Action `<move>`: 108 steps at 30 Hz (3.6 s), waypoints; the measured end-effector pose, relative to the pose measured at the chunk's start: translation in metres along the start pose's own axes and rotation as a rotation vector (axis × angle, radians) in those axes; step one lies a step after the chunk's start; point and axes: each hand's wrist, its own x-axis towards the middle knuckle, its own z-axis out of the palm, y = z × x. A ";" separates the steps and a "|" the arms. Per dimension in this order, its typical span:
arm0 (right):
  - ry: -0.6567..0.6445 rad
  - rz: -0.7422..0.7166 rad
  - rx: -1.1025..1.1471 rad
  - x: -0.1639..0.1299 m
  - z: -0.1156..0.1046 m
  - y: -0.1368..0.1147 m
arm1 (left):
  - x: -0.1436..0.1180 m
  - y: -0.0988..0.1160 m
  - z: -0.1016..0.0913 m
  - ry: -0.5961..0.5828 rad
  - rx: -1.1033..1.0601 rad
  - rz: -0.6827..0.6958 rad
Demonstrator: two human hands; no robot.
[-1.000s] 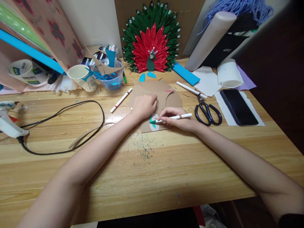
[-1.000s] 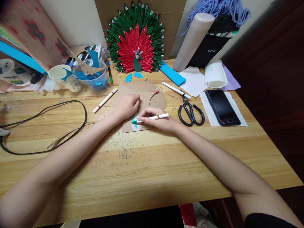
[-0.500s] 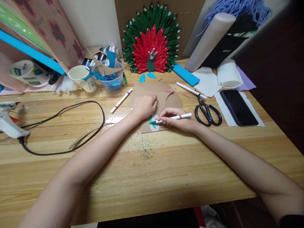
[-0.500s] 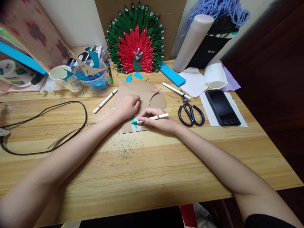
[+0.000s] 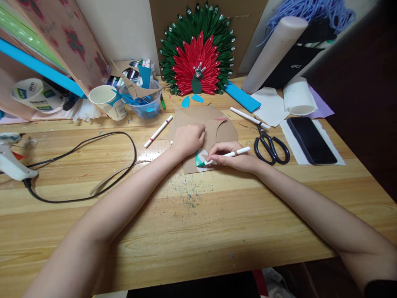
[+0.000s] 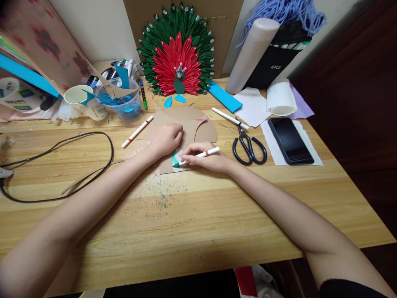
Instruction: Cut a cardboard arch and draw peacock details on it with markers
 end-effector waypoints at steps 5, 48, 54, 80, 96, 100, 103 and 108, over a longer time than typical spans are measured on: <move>0.037 0.000 -0.020 0.000 -0.001 0.000 | 0.000 0.001 0.000 -0.010 0.000 -0.007; -0.016 -0.009 -0.005 -0.001 -0.002 -0.004 | 0.000 -0.001 0.003 0.014 -0.023 0.017; -0.019 -0.012 -0.032 -0.001 -0.003 -0.004 | 0.001 -0.001 0.003 0.023 -0.007 0.019; 0.008 0.009 -0.051 -0.001 -0.002 -0.001 | 0.001 0.001 0.000 -0.008 -0.014 -0.010; 0.015 0.013 -0.020 -0.001 0.000 -0.003 | 0.000 0.000 0.002 0.005 -0.002 0.008; 0.019 0.014 -0.038 -0.001 -0.001 -0.003 | 0.000 0.000 0.001 0.003 -0.003 0.011; 0.014 0.009 -0.039 -0.001 -0.001 -0.003 | 0.000 0.000 0.001 -0.008 -0.011 -0.002; -0.030 -0.007 -0.072 -0.001 -0.004 -0.003 | 0.000 0.000 0.001 -0.003 -0.009 0.007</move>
